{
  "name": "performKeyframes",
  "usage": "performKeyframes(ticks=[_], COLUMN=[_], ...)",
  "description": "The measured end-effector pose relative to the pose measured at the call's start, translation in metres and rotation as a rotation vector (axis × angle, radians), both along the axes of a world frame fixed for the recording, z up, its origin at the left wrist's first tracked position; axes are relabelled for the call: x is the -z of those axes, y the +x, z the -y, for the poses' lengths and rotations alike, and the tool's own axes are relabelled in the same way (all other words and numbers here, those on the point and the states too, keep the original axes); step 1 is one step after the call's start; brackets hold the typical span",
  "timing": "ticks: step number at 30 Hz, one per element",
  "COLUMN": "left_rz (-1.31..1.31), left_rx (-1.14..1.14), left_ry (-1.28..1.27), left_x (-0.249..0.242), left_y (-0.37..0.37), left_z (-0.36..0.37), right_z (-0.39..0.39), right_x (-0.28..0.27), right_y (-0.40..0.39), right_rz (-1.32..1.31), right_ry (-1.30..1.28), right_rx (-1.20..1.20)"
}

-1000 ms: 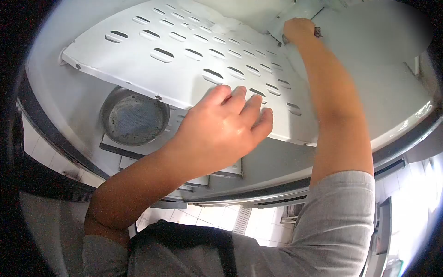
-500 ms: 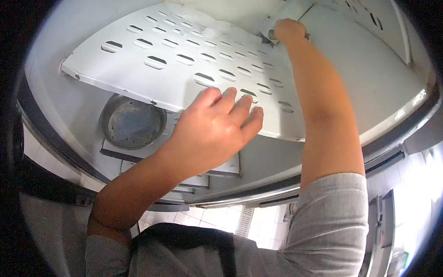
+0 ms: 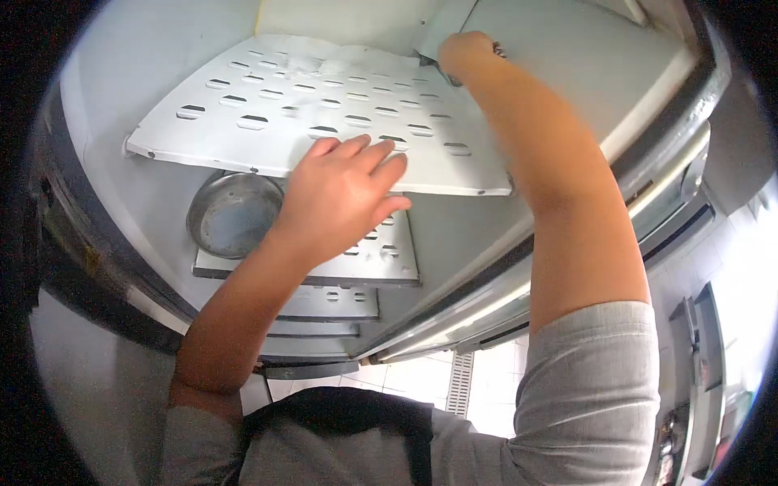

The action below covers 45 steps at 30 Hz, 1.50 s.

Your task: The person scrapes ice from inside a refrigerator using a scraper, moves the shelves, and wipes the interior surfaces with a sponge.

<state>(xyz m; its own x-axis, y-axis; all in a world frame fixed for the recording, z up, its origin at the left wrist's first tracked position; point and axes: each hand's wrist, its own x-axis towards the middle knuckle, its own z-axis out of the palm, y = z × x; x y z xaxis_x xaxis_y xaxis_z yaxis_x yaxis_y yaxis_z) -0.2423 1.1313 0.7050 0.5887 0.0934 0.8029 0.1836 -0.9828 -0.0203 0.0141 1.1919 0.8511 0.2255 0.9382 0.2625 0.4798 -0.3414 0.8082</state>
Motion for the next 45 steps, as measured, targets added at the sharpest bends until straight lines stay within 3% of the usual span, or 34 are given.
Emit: performKeyframes(ticks=[1, 4, 7, 10, 16, 21, 22, 25, 31, 34, 36, 37, 38, 39, 40, 42, 44, 45], left_rz=[-0.004, 0.032, 0.082, 0.039, -0.014, 0.181, 0.142, 0.056, -0.167, -0.381, -0.545, -0.502, -0.461, -0.414, -0.428, -0.462, -0.473, -0.467], left_rx=[0.01, -0.027, -0.079, -0.089, -0.065, 0.011, 0.01, -0.001, -0.01, -0.029, -0.013, 0.084, 0.176, 0.27, 0.271, 0.267, 0.175, 0.149], left_ry=[-0.021, -0.031, -0.021, -0.031, -0.036, 0.174, 0.15, 0.12, 0.024, -0.063, -0.204, -0.234, -0.261, -0.294, -0.343, -0.445, -0.45, -0.441], left_x=[-0.001, 0.001, 0.002, -0.002, -0.008, -0.001, -0.001, -0.005, -0.034, -0.06, -0.077, -0.079, -0.079, -0.077, -0.077, -0.08, -0.085, -0.086], left_y=[-0.001, -0.003, 0.006, 0.007, -0.001, 0.034, 0.039, 0.046, 0.038, 0.042, 0.045, 0.063, 0.095, 0.115, 0.126, 0.15, 0.157, 0.161], left_z=[0.0, 0.002, 0.006, 0.006, 0.02, 0.025, 0.027, 0.03, 0.034, 0.029, 0.026, 0.015, -0.004, -0.018, -0.022, -0.021, -0.018, -0.018], right_z=[0.018, 0.037, 0.07, 0.111, 0.173, 0.199, 0.2, 0.196, 0.217, 0.265, 0.299, 0.323, 0.354, 0.369, 0.381, 0.402, 0.421, 0.429], right_x=[-0.003, -0.019, -0.03, -0.038, -0.04, -0.033, -0.029, -0.012, -0.033, -0.027, 0.012, 0.03, 0.091, 0.112, 0.145, 0.198, 0.276, 0.31], right_y=[-0.042, -0.056, -0.066, -0.078, -0.127, -0.151, -0.153, -0.109, -0.143, -0.155, -0.145, -0.161, -0.159, -0.166, -0.162, -0.154, -0.137, -0.132], right_rz=[0.082, 0.085, 0.063, -0.231, -0.146, -0.121, -0.123, -0.036, -0.407, -0.379, -0.461, -0.599, -0.836, -1.081, -1.139, -1.452, -1.708, -2.034], right_ry=[-0.144, -0.302, -0.292, -0.324, -0.004, -0.091, -0.124, -0.099, 0.271, 0.413, 0.534, 0.527, 0.608, 0.562, 0.595, 0.678, 0.915, 1.054], right_rx=[0.128, 0.207, 0.128, -0.03, 0.15, 0.279, 0.292, -0.003, 0.157, 0.057, -0.185, -0.252, -0.403, -0.235, -0.283, -0.082, 0.06, 0.11])
